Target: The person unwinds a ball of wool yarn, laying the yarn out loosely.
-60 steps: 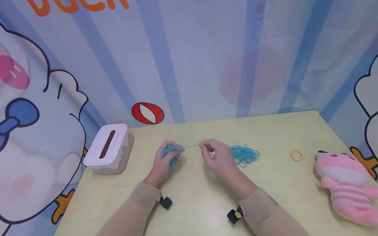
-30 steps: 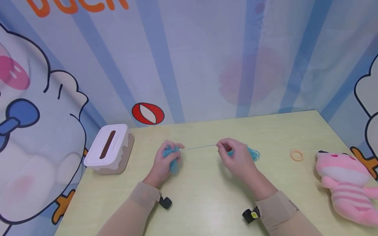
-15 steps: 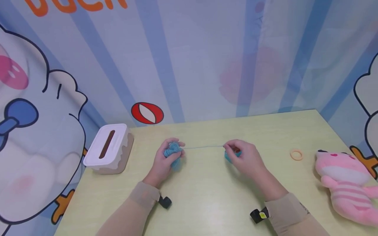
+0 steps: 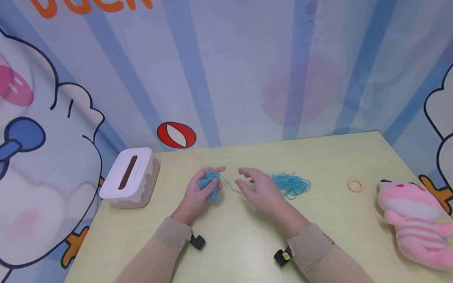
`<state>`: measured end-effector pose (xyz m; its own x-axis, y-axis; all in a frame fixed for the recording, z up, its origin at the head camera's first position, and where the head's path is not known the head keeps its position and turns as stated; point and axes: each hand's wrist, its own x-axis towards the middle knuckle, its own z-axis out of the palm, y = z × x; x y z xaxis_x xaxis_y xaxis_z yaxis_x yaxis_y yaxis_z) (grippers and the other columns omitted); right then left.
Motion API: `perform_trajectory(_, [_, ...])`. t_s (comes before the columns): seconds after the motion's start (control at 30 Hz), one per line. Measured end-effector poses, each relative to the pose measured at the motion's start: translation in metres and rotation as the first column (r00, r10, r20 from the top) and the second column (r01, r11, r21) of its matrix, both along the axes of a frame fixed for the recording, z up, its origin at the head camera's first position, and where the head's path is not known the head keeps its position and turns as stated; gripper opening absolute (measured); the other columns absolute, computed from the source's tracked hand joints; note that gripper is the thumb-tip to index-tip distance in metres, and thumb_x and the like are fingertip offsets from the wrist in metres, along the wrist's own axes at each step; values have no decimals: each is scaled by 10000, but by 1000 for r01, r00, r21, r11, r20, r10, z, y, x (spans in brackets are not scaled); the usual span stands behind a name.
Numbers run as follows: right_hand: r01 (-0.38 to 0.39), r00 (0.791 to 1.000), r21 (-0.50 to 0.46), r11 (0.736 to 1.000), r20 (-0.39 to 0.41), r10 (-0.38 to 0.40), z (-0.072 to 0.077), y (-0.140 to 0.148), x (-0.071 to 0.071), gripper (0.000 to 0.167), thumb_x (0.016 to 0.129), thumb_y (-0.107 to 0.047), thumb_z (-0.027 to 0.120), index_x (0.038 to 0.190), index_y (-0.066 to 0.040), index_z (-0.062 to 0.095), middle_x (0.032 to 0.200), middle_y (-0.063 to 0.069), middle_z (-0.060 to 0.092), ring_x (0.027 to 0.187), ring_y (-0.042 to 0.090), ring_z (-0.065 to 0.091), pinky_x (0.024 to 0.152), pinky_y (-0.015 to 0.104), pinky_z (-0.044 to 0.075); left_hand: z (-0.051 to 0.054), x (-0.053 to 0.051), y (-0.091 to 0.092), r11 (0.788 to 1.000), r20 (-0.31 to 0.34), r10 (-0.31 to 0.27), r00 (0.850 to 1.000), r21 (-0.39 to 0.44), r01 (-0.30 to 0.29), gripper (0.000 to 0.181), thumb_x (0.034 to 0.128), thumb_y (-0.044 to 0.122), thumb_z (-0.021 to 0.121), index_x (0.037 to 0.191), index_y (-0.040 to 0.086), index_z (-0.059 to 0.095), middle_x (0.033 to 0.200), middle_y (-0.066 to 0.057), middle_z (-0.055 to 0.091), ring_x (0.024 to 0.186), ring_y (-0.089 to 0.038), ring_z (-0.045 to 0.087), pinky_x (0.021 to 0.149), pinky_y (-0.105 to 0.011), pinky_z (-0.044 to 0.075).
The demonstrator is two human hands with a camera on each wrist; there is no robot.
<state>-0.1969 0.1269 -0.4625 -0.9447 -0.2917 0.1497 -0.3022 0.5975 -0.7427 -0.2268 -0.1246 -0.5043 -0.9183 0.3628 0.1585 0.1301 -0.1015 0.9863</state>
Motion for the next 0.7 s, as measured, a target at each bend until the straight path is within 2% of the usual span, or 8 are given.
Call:
perform_trajectory(0.07, [-32, 996, -62, 998, 77, 37, -1, -12, -5, 631, 1153, -429, 567, 1671, -91, 447, 1641, 126, 589, 1459, 468, 607, 1163, 606, 546, 0, 0, -1, 999, -19, -1, 1000, -33, 1, 361, 1139, 174, 609, 1486, 76, 599, 1416, -290, 658, 1016, -164, 733, 969, -250, 641])
perform_trajectory(0.13, [-73, 986, -124, 990, 138, 90, -3, -21, -9, 669, 1167, -431, 532, 1710, -79, 366, 1654, 138, 573, 1500, 463, 571, 1191, 599, 523, 0, 0, -1, 999, -23, 4, 1000, -52, -6, 388, 1134, 173, 620, 1500, 45, 604, 1319, -339, 668, 1012, -160, 745, 977, -255, 642])
perform_trajectory(0.2, [-98, 976, -164, 982, 179, 127, -4, -28, -12, 622, 1175, -392, 523, 1683, -50, 412, 1565, 145, 655, 1457, 420, 624, 1181, 561, 545, -1, 0, -1, 997, -32, 21, 999, -75, -24, 434, 1123, 164, 640, 1537, 43, 586, 1313, -326, 668, 1036, -139, 744, 995, -240, 630])
perform_trajectory(0.27, [-88, 976, -169, 982, 183, 119, -5, -32, -12, 502, 1169, -335, 551, 1574, -38, 568, 1362, 132, 775, 1271, 344, 742, 1072, 477, 619, -2, 0, -1, 996, -34, 35, 999, -75, -37, 492, 1111, 148, 662, 1585, 82, 550, 1376, -273, 670, 1053, -144, 738, 992, -239, 629])
perform_trajectory(0.37, [-28, 991, -141, 990, 125, 46, -4, -34, -10, 317, 1147, -274, 606, 1344, -73, 750, 1059, 69, 820, 954, 197, 753, 840, 329, 619, -2, -2, 1, 997, -24, 61, 998, -56, -62, 565, 1089, 133, 698, 1614, 132, 487, 1473, -183, 676, 1085, -199, 734, 974, -251, 633])
perform_trajectory(0.43, [17, 998, -127, 992, 65, -9, -1, -35, -8, 265, 1135, -269, 633, 1271, -100, 784, 972, 60, 805, 850, 142, 700, 730, 279, 565, -1, -3, 1, 997, 0, 75, 997, -30, -75, 517, 1078, 123, 713, 1544, 129, 488, 1471, -162, 705, 1078, -262, 744, 951, -271, 645])
perform_trajectory(0.53, [45, 999, -124, 991, -22, -48, 4, -35, -5, 246, 1125, -257, 653, 1246, -98, 796, 966, 77, 814, 820, 111, 694, 677, 254, 543, -1, -3, 2, 993, 18, 119, 993, -29, -118, 384, 1059, 112, 740, 1375, 68, 527, 1439, -172, 735, 1027, -256, 758, 926, -275, 651])
perform_trajectory(0.7, [47, 987, -144, 989, -146, -68, 7, -35, -2, 194, 1109, -204, 674, 1168, -72, 803, 944, 75, 818, 806, 127, 715, 671, 243, 550, -3, -2, 2, 976, -12, 180, 984, -124, -180, 275, 1056, 174, 759, 1317, 98, 718, 1093, -155, 763, 836, -170, 682, 825, -256, 617])
